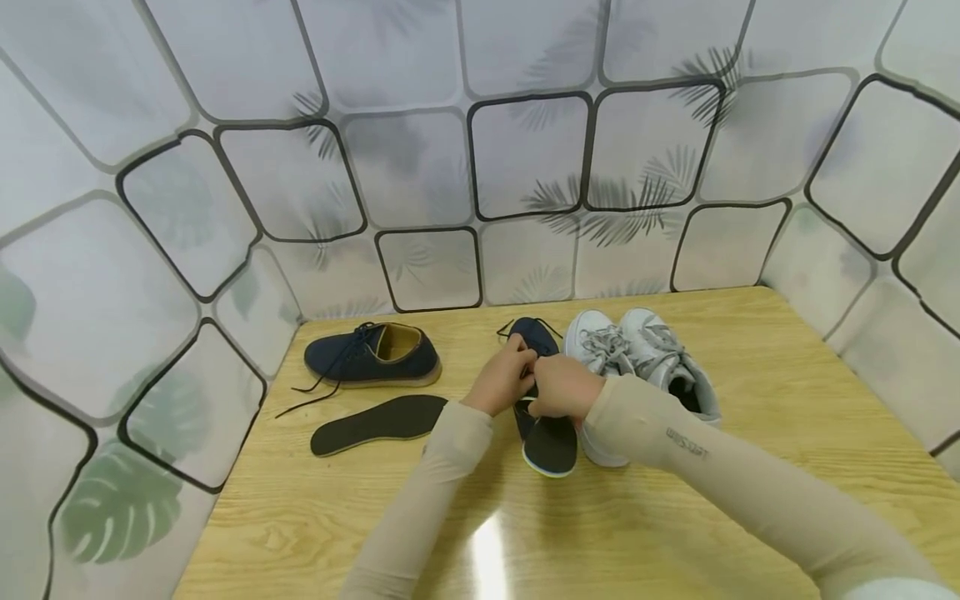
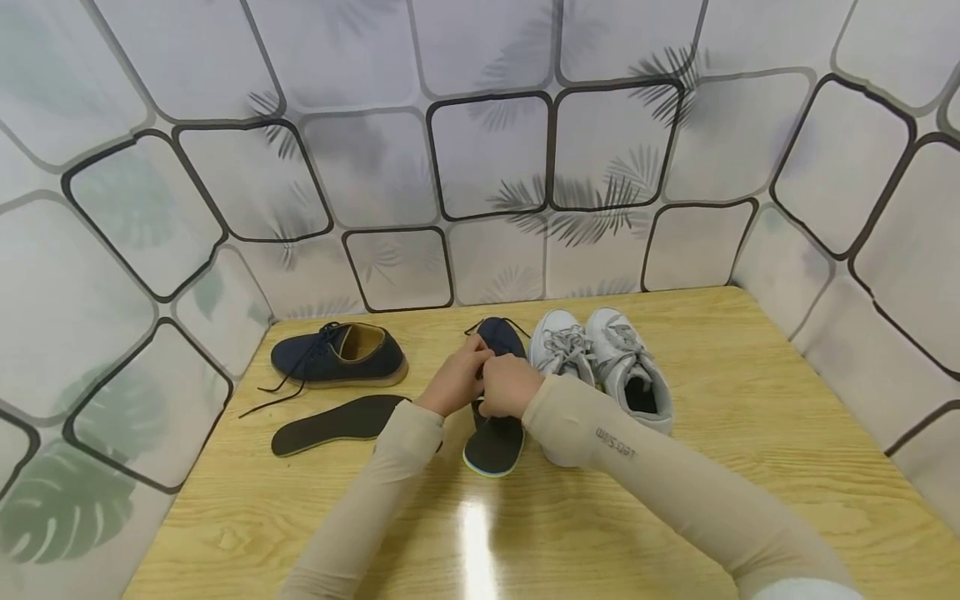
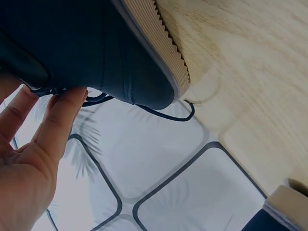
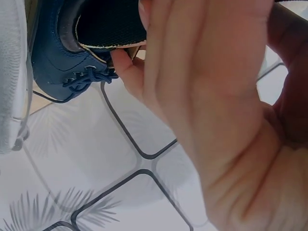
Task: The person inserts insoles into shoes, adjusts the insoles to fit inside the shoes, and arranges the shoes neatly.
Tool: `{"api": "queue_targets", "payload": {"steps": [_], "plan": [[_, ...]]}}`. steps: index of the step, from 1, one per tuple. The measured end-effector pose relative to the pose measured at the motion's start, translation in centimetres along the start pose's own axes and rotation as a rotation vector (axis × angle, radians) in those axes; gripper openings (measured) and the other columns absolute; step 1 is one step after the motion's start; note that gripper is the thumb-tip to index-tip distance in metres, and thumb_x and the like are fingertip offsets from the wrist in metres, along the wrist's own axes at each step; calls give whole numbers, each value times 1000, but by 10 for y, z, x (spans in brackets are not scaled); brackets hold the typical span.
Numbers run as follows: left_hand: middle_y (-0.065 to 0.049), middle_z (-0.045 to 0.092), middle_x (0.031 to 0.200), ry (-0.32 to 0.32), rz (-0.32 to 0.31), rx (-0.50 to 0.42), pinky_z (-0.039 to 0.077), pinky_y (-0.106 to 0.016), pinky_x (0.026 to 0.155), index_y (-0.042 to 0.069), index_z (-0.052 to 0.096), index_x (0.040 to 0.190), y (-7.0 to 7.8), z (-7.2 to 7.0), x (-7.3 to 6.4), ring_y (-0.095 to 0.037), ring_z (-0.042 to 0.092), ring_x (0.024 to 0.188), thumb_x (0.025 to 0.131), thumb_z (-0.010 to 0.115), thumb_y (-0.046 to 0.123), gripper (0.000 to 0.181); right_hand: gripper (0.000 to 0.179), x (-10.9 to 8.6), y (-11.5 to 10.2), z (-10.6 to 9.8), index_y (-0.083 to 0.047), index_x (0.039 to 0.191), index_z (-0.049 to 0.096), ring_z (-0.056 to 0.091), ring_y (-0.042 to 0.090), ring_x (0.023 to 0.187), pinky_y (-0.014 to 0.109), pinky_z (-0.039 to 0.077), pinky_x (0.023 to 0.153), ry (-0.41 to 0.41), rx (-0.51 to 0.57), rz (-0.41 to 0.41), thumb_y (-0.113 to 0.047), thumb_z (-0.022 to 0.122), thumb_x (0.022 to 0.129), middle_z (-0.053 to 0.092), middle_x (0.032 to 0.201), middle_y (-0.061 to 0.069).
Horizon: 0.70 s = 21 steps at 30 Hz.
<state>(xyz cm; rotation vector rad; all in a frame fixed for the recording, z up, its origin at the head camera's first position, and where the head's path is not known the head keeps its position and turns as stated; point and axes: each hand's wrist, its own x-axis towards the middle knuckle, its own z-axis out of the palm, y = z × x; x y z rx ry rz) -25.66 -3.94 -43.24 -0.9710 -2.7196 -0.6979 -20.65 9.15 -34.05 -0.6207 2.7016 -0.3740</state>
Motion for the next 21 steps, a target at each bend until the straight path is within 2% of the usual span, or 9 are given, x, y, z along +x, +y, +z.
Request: {"api": "queue_targets", "payload": {"steps": [5, 9, 13, 21], "plan": [[-7, 43, 91, 5, 2, -30, 41, -25, 63, 7, 59, 81, -2, -1, 1, -15, 45, 68, 90, 65, 5, 12, 21, 4, -5, 0, -5, 69, 58, 53, 18, 55, 26, 41, 53, -14, -43, 7, -13, 73, 81, 53, 63, 6], [-8, 45, 95, -17, -18, -46, 41, -25, 64, 4, 61, 85, -3, -2, 2, -15, 47, 70, 90, 65, 3, 7, 23, 7, -8, 0, -6, 66, 58, 52, 17, 54, 26, 40, 52, -32, -45, 39, -13, 73, 83, 54, 60, 5], [-8, 45, 97, -36, -47, -85, 42, -25, 64, 4, 63, 87, -3, -2, 1, -16, 48, 72, 89, 64, 0, 5, 23, 12, -8, 3, -7, 67, 59, 50, 16, 55, 26, 38, 52, -20, -55, 43, -13, 74, 83, 55, 62, 5], [-7, 46, 93, -17, -54, -135, 43, -25, 64, 6, 62, 82, -2, -3, 2, -16, 49, 72, 86, 66, -3, 11, 21, 23, -5, 10, -5, 69, 56, 50, 19, 56, 28, 38, 52, 36, -75, 34, -9, 73, 81, 55, 65, 7]]}}
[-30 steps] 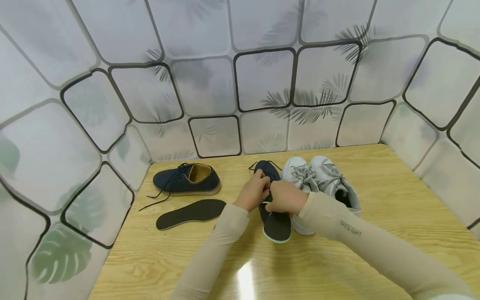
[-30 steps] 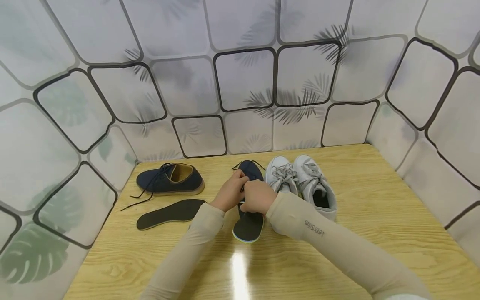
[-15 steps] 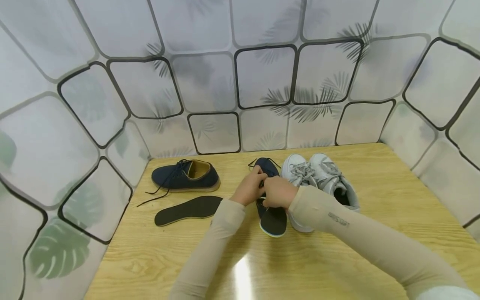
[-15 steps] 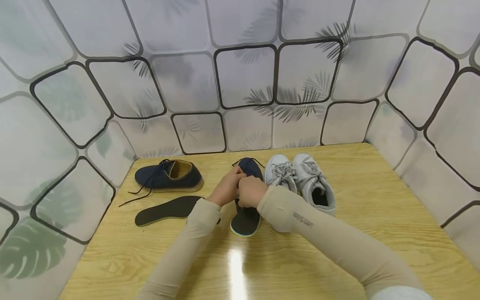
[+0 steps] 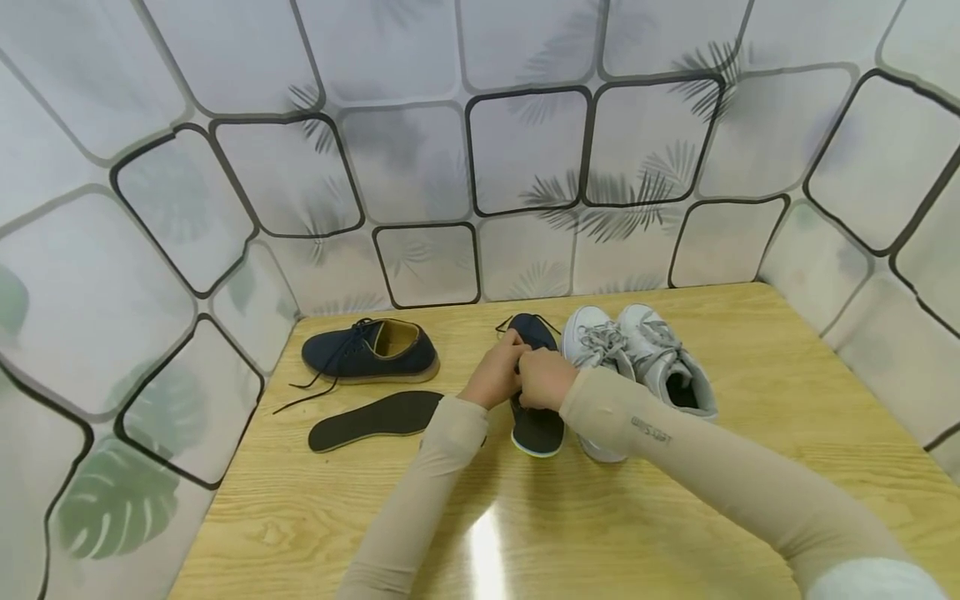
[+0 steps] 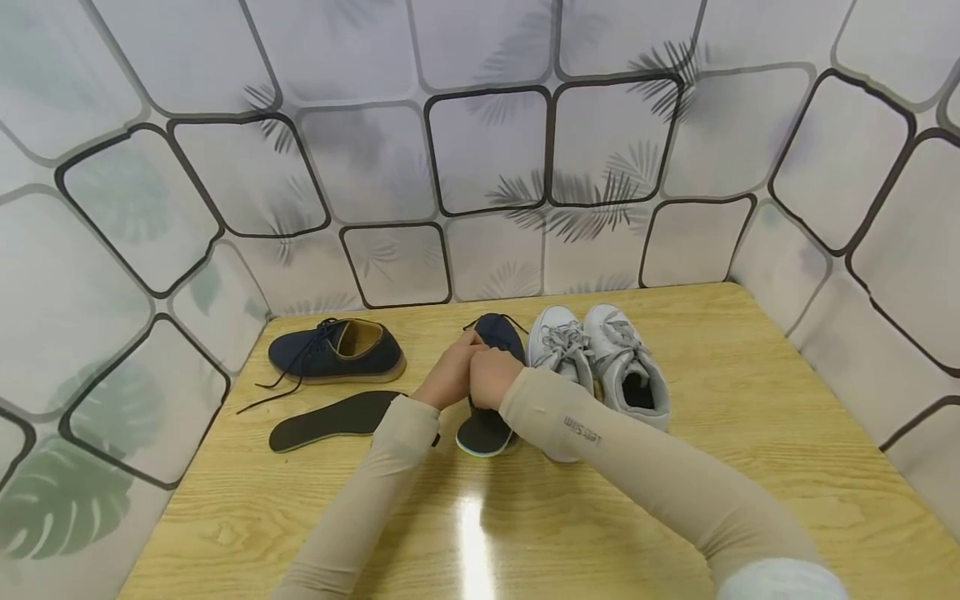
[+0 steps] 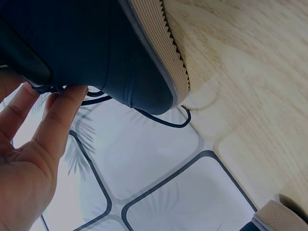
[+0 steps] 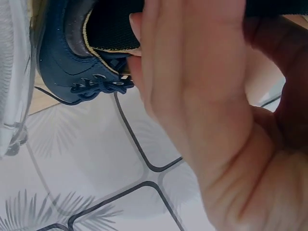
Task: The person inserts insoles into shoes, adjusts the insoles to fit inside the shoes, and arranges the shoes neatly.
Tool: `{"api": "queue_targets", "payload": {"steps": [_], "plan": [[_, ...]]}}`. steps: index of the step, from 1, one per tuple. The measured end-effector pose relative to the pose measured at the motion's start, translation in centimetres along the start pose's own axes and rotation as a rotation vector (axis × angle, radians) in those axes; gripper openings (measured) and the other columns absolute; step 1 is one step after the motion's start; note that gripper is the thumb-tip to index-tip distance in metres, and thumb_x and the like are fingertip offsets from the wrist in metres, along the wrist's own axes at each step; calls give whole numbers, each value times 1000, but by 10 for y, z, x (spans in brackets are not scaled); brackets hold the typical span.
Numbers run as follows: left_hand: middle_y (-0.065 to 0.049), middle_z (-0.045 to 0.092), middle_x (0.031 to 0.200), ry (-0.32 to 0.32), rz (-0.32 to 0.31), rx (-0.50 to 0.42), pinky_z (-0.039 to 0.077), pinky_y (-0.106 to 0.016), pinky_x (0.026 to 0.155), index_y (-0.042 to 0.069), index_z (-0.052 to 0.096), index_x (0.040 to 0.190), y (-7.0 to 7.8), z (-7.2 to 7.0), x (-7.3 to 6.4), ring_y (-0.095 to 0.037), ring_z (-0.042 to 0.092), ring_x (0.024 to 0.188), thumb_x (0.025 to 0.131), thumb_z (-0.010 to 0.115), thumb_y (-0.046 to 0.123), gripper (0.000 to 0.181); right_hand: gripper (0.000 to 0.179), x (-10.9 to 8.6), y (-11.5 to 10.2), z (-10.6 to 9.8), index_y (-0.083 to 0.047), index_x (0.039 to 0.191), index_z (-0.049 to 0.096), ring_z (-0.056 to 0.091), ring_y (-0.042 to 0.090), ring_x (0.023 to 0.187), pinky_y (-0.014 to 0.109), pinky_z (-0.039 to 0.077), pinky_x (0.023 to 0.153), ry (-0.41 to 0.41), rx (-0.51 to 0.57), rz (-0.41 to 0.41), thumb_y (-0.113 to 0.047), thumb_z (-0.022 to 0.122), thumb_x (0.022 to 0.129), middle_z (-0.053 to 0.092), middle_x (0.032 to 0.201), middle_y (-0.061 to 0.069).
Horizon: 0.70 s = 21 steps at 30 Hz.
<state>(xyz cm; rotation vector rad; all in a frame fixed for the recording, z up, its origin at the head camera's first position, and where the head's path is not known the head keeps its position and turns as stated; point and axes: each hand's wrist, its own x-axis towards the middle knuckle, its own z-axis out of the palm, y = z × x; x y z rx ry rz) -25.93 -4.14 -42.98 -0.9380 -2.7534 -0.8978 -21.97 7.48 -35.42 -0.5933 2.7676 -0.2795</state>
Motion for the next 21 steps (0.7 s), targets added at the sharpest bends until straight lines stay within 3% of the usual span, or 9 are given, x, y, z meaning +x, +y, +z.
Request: {"api": "queue_targets", "payload": {"steps": [8, 14, 17, 21], "plan": [[-5, 44, 93, -23, -30, -3, 41, -25, 66, 5, 64, 85, 0, -1, 0, -15, 47, 74, 88, 65, -2, 7, 25, 4, 4, 3, -6, 66, 57, 50, 18, 54, 28, 38, 52, -10, -8, 6, -16, 73, 83, 52, 61, 4], [-4, 41, 89, -30, -32, 38, 38, -25, 62, 6, 60, 80, 1, -3, -1, -15, 43, 70, 88, 67, 1, 12, 40, -22, -7, 13, -11, 55, 47, 42, 14, 42, 25, 30, 42, 105, -55, -43, -17, 70, 86, 40, 48, 1], [-4, 42, 90, -28, -25, 52, 40, -25, 62, 6, 60, 81, 2, -2, -1, -14, 44, 69, 89, 67, 4, 11, 39, -38, -11, 17, -10, 56, 47, 45, 17, 43, 27, 34, 41, 161, -93, -58, -19, 73, 84, 42, 50, 4], [-4, 43, 91, -27, -23, 62, 41, -24, 63, 7, 59, 82, 1, -2, -1, -14, 46, 70, 89, 67, 6, 11, 39, -51, -11, 17, -7, 59, 51, 50, 22, 48, 34, 44, 44, 160, -97, -75, -26, 80, 77, 47, 56, 7]]}}
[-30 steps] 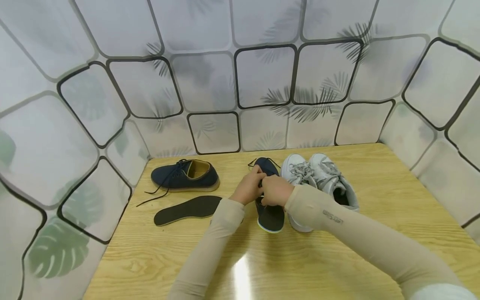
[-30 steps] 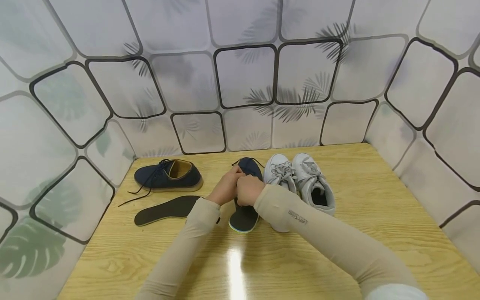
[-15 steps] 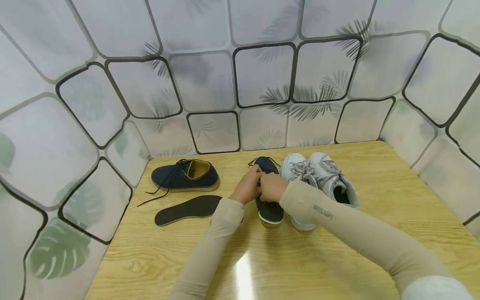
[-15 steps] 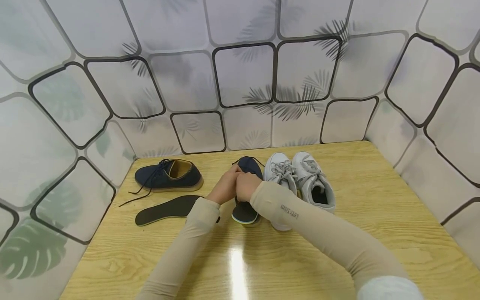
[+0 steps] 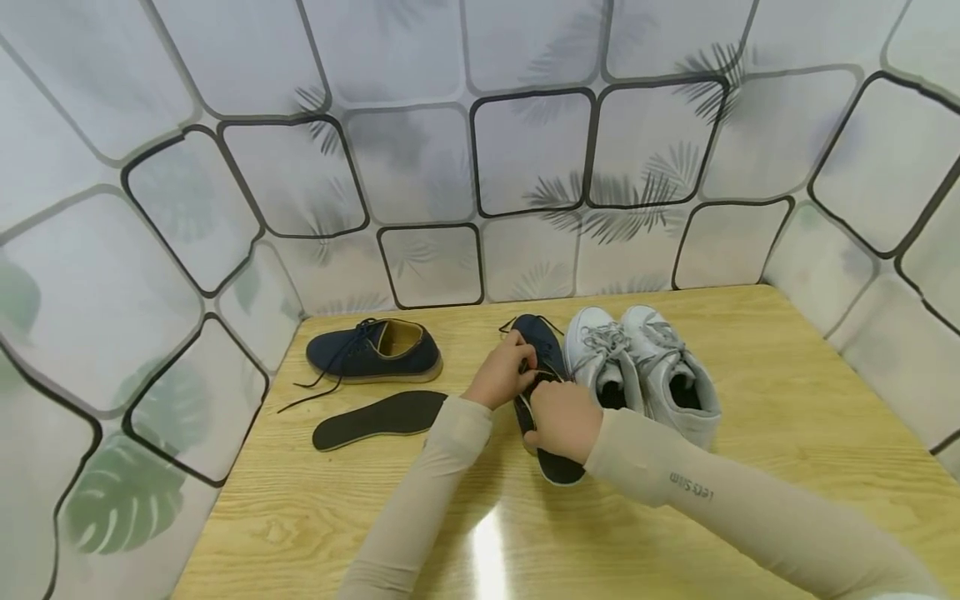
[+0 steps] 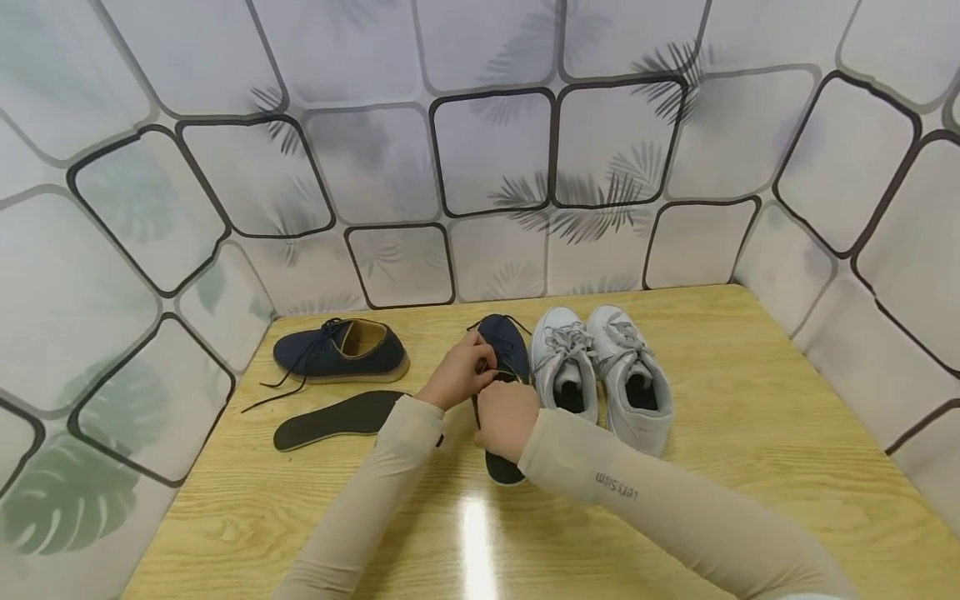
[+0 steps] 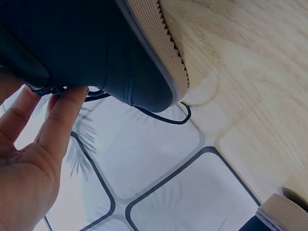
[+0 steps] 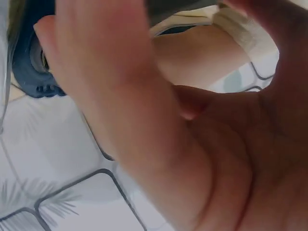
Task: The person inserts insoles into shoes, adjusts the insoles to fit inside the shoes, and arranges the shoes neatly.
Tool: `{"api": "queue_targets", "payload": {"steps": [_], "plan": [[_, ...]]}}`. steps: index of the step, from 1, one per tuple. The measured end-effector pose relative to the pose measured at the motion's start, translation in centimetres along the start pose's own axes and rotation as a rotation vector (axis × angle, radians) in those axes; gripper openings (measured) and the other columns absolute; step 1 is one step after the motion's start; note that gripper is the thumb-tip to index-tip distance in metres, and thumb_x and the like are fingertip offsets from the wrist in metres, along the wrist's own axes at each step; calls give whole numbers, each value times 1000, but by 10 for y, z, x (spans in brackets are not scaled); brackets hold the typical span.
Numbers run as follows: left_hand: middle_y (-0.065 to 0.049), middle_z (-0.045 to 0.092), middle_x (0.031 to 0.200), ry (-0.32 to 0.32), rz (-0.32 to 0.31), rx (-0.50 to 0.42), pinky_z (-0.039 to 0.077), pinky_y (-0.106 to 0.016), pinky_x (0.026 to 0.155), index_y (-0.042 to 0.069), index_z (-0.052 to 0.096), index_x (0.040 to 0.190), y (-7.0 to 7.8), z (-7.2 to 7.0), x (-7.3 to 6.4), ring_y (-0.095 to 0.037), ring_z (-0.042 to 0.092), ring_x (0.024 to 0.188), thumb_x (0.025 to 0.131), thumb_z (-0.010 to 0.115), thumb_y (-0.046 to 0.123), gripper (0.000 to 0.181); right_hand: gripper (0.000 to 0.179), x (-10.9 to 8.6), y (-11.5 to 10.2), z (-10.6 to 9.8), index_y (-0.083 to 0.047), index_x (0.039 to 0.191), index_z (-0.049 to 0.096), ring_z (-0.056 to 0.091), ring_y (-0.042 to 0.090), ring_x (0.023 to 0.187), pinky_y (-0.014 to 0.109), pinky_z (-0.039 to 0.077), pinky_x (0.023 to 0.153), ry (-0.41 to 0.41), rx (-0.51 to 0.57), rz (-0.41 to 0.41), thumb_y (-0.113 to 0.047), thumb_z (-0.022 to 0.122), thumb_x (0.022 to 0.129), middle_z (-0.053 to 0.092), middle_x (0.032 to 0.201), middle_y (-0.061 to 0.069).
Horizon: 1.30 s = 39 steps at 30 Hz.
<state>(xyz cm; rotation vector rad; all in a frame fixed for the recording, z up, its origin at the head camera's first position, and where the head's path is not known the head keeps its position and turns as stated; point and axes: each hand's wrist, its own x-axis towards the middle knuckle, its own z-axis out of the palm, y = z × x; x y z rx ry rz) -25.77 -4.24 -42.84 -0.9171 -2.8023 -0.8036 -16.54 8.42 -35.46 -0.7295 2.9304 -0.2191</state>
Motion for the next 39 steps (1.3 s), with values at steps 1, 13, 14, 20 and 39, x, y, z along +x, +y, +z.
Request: {"api": "queue_targets", "payload": {"steps": [1, 13, 14, 20, 39], "plan": [[-4, 43, 90, 5, 1, 3, 41, -24, 63, 7, 60, 82, 0, 0, 0, -14, 46, 70, 89, 67, 6, 11, 38, -1, 1, 0, -7, 61, 51, 50, 22, 49, 34, 44, 45, -8, 11, 0, -26, 80, 76, 48, 56, 7], [-4, 44, 87, 20, 7, -28, 42, -25, 65, 6, 61, 80, 0, 3, 0, -16, 48, 72, 88, 69, 7, 11, 44, 16, 15, -7, -12, 56, 41, 31, 11, 43, 24, 24, 43, -109, 196, 55, -17, 72, 86, 31, 50, -2], [-4, 44, 87, 17, 8, -28, 42, -25, 65, 6, 62, 80, 0, 4, 0, -16, 47, 72, 89, 69, 8, 12, 44, 17, 15, -6, -12, 55, 41, 31, 11, 43, 23, 24, 43, -106, 202, 56, -16, 72, 86, 31, 50, -2], [-5, 44, 88, 8, -6, -20, 39, -25, 64, 6, 63, 82, 0, 5, 1, -15, 44, 71, 90, 66, 6, 9, 39, 28, 17, 3, -11, 57, 47, 36, 13, 43, 25, 28, 45, -72, 204, 92, -15, 72, 87, 36, 49, 0], [-5, 48, 88, 42, -16, -26, 44, -27, 66, 7, 63, 83, -3, 6, 2, -16, 50, 73, 87, 70, 6, 8, 25, -17, 0, 12, -1, 71, 54, 52, 31, 64, 37, 45, 52, 162, 143, 26, -13, 69, 87, 49, 64, 12]]}}
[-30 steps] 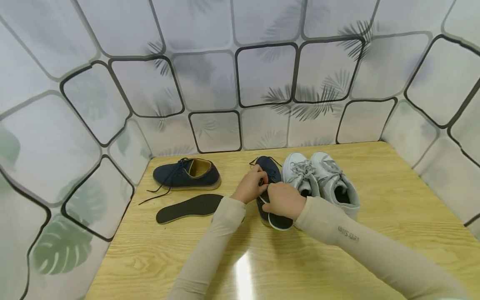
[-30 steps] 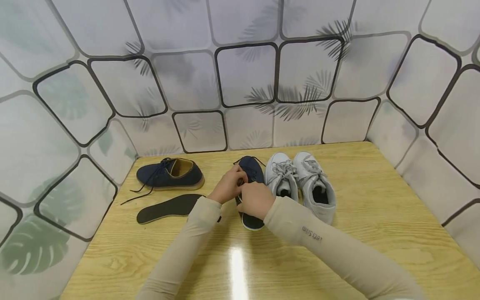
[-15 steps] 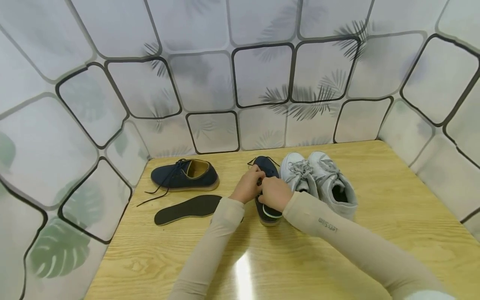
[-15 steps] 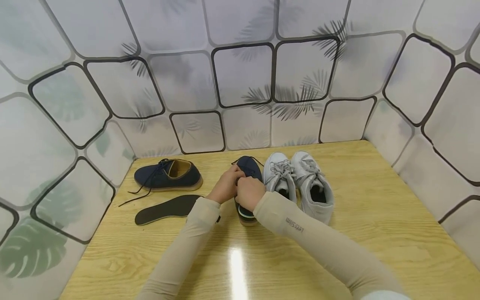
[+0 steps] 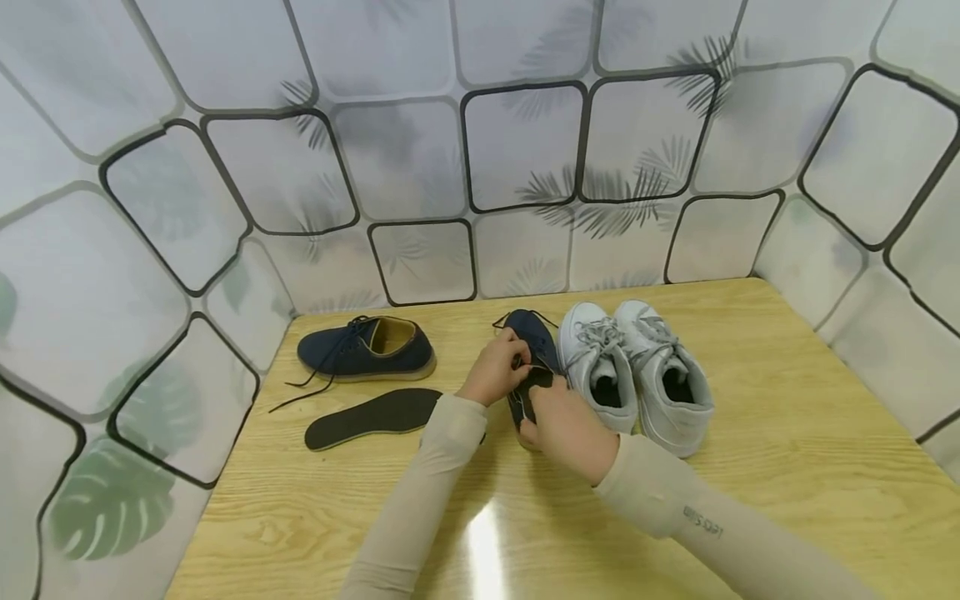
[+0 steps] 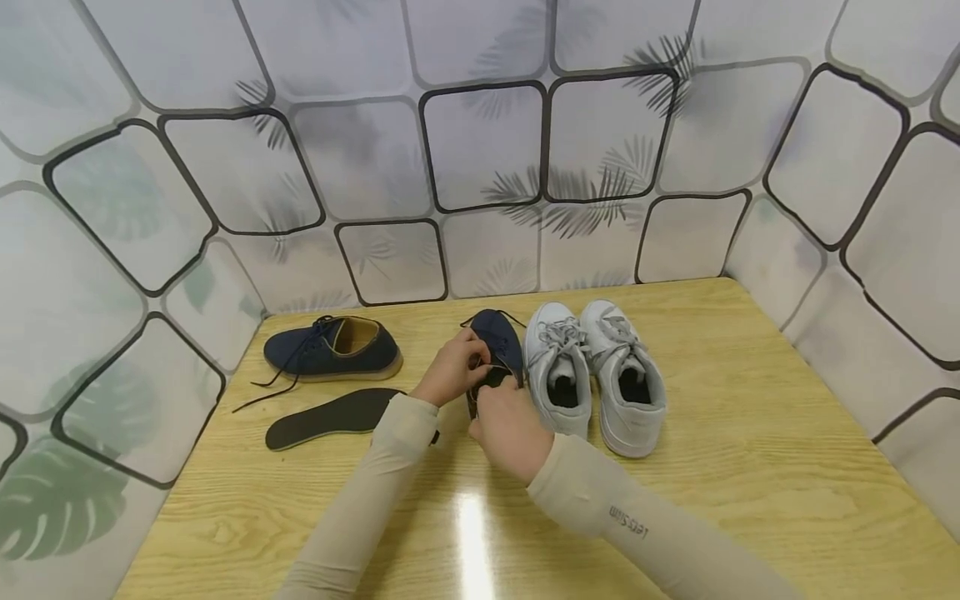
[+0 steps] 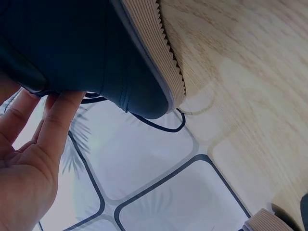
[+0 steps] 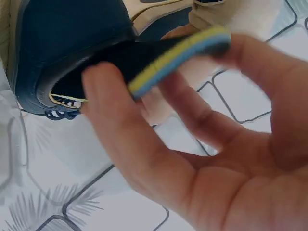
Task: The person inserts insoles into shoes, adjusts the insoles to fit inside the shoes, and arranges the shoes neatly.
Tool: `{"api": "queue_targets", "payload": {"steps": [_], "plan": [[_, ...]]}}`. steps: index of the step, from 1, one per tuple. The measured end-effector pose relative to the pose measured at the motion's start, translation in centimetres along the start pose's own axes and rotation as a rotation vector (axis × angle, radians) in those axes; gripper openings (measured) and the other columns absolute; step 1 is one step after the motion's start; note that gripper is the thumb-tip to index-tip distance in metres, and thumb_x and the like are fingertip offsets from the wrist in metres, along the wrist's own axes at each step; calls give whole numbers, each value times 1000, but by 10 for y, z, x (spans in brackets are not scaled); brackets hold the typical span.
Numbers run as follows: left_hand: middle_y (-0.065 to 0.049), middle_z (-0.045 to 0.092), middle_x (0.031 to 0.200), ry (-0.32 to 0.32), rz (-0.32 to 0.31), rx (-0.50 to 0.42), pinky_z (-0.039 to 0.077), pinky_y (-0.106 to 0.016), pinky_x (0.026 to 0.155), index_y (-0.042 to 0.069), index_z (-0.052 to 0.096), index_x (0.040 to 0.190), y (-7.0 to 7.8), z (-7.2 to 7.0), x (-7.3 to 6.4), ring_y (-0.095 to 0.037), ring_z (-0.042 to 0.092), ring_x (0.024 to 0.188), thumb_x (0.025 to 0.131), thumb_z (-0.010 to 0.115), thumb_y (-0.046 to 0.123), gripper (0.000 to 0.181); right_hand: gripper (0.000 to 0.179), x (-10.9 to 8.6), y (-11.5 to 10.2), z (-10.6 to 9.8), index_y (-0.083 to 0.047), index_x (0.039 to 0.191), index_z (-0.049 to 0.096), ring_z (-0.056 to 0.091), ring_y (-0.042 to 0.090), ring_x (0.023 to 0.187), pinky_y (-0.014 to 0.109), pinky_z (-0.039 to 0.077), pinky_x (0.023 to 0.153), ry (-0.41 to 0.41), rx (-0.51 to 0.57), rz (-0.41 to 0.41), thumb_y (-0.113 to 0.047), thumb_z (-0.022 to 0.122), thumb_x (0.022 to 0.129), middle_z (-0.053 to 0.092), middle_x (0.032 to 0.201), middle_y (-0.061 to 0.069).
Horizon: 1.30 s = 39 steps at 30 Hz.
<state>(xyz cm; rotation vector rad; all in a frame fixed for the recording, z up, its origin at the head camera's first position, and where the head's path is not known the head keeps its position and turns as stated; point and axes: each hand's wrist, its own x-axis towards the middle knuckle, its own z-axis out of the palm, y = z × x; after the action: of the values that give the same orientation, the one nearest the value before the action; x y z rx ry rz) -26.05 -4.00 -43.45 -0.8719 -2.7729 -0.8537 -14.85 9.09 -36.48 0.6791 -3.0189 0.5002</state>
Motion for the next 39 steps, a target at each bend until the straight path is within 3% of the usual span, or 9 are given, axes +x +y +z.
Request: {"api": "queue_targets", "payload": {"steps": [4, 13, 18, 21, 26, 29, 35, 39], "plan": [[-5, 48, 88, -9, 8, 0, 43, -26, 65, 7, 63, 83, -2, 0, 0, -16, 49, 72, 88, 69, 7, 8, 38, 8, 5, 5, -9, 58, 43, 43, 22, 57, 30, 34, 50, 39, 51, -22, -4, 65, 88, 38, 54, 4], [-5, 48, 87, -1, 16, 5, 43, -25, 65, 7, 64, 83, -2, 1, 1, -15, 49, 71, 87, 70, 6, 8, 34, 28, 21, 19, -9, 59, 50, 43, 19, 60, 29, 35, 53, 37, 100, 4, -7, 66, 89, 43, 58, 3], [-4, 48, 87, -4, 6, 6, 42, -24, 65, 7, 64, 84, -1, 1, 2, -15, 49, 72, 87, 71, 7, 8, 12, 19, 25, 7, 0, 83, 68, 50, 25, 76, 35, 45, 64, -67, 162, 58, -11, 71, 86, 60, 78, 10], [-5, 48, 88, 6, 4, 7, 43, -25, 66, 7, 64, 84, -1, -1, 2, -16, 50, 73, 86, 71, 7, 8, 12, 17, 25, -1, 1, 95, 70, 53, 27, 85, 37, 49, 72, -101, 200, 69, -8, 71, 87, 62, 91, 11], [-5, 48, 87, 11, 13, 11, 42, -25, 65, 6, 64, 83, -1, -1, 1, -16, 50, 72, 86, 71, 5, 8, 4, 24, 31, 7, -1, 87, 72, 54, 25, 82, 36, 49, 71, -57, 229, 49, -2, 69, 86, 60, 85, 8], [-5, 48, 87, 4, 21, 21, 42, -24, 64, 7, 64, 84, -2, 0, 0, -15, 49, 72, 86, 71, 5, 7, 10, 29, 35, 14, 0, 80, 71, 55, 22, 74, 34, 49, 67, -33, 221, 33, 4, 65, 86, 60, 78, 7], [-5, 48, 87, 2, 17, 31, 42, -24, 64, 7, 64, 85, -1, 0, 0, -15, 49, 72, 87, 70, 6, 7, 15, 39, 41, 21, 1, 79, 69, 58, 21, 68, 32, 49, 63, -102, 225, 83, 11, 58, 85, 63, 77, 12], [-5, 48, 88, 7, 11, 32, 43, -25, 65, 7, 64, 84, 0, 0, -1, -17, 50, 72, 87, 70, 6, 7, 18, 41, 43, 21, 2, 80, 67, 56, 24, 73, 34, 47, 66, -159, 183, 54, 13, 54, 84, 60, 77, 12]]}}
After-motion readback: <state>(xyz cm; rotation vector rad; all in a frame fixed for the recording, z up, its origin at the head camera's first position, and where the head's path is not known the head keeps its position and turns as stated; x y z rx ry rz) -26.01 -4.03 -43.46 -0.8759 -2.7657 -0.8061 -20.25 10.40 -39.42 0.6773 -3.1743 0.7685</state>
